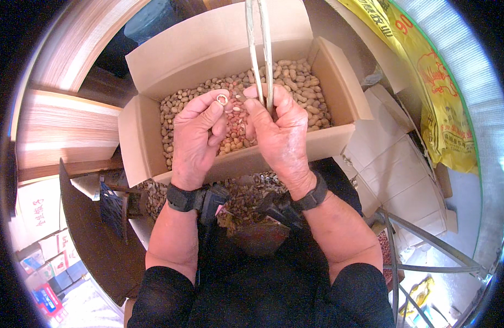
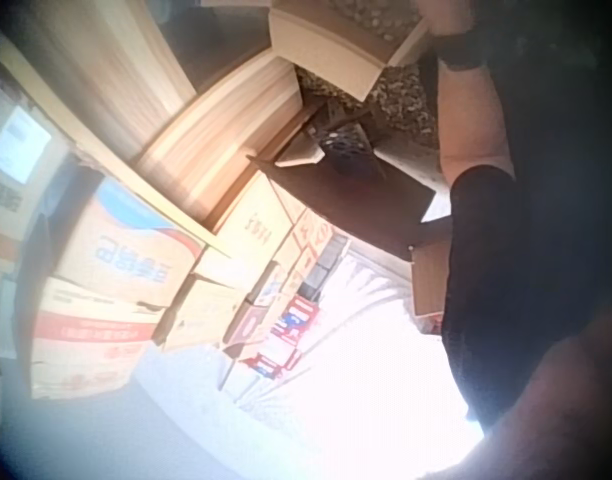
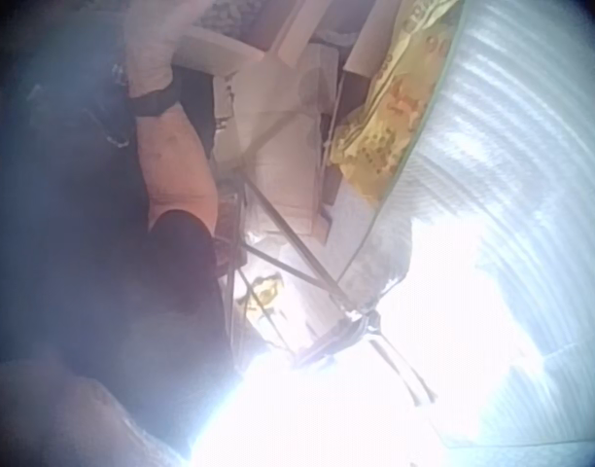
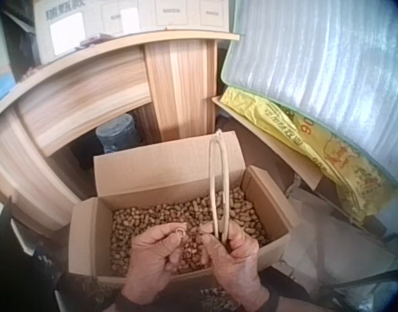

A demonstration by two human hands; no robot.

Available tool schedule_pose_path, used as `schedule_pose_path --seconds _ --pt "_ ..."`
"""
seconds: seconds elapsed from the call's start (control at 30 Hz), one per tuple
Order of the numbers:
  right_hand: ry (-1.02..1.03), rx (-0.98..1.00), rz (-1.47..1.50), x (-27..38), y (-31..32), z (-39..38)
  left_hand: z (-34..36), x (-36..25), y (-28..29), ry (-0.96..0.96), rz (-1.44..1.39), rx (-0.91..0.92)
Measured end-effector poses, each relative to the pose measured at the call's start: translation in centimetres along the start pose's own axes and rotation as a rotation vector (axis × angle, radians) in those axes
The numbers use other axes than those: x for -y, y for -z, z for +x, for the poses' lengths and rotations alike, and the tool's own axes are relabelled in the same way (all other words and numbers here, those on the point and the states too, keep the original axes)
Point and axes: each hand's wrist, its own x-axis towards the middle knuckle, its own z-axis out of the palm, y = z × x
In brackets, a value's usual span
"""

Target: Cracking and processing nuts using a nutcracker tool.

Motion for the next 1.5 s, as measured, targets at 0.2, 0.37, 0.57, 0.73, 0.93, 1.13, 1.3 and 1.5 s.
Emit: schedule_pose_path --seconds 0.2,0.37,0.57,0.73,0.93,1.13,1.3,1.5 --pt "0.02 0.016 0.011 -0.2 0.2 0.1 -0.3 -0.4 -0.5 -0.104 0.164 0.006" --pt "-0.038 0.004 0.0 0.4 0.0 0.0 -0.3 -0.5 0.1 -0.141 0.283 -0.009" --pt "0.012 -0.002 -0.057 0.1 -0.1 0.0 -0.1 0.4 0.4 -0.676 0.968 -0.073" --pt "0.05 0.013 -0.108 -0.5 0.2 0.1 -0.4 0.2 0.0 -0.481 0.811 -0.128" --pt "0.021 0.013 -0.085 -0.8 0.1 0.1 -0.3 -0.1 0.2 0.011 0.313 -0.088" --pt "-0.062 0.08 -0.113 -0.4 0.1 0.2 -0.1 0.2 0.6 0.135 0.056 -0.006" --pt "-0.094 0.077 -0.094 -0.8 -0.1 0.2 -0.1 0.2 0.6 0.135 0.049 -0.017" --pt "-0.107 0.092 -0.161 -0.6 -0.1 0.1 -0.3 0.6 0.0 0.064 0.143 -0.038"
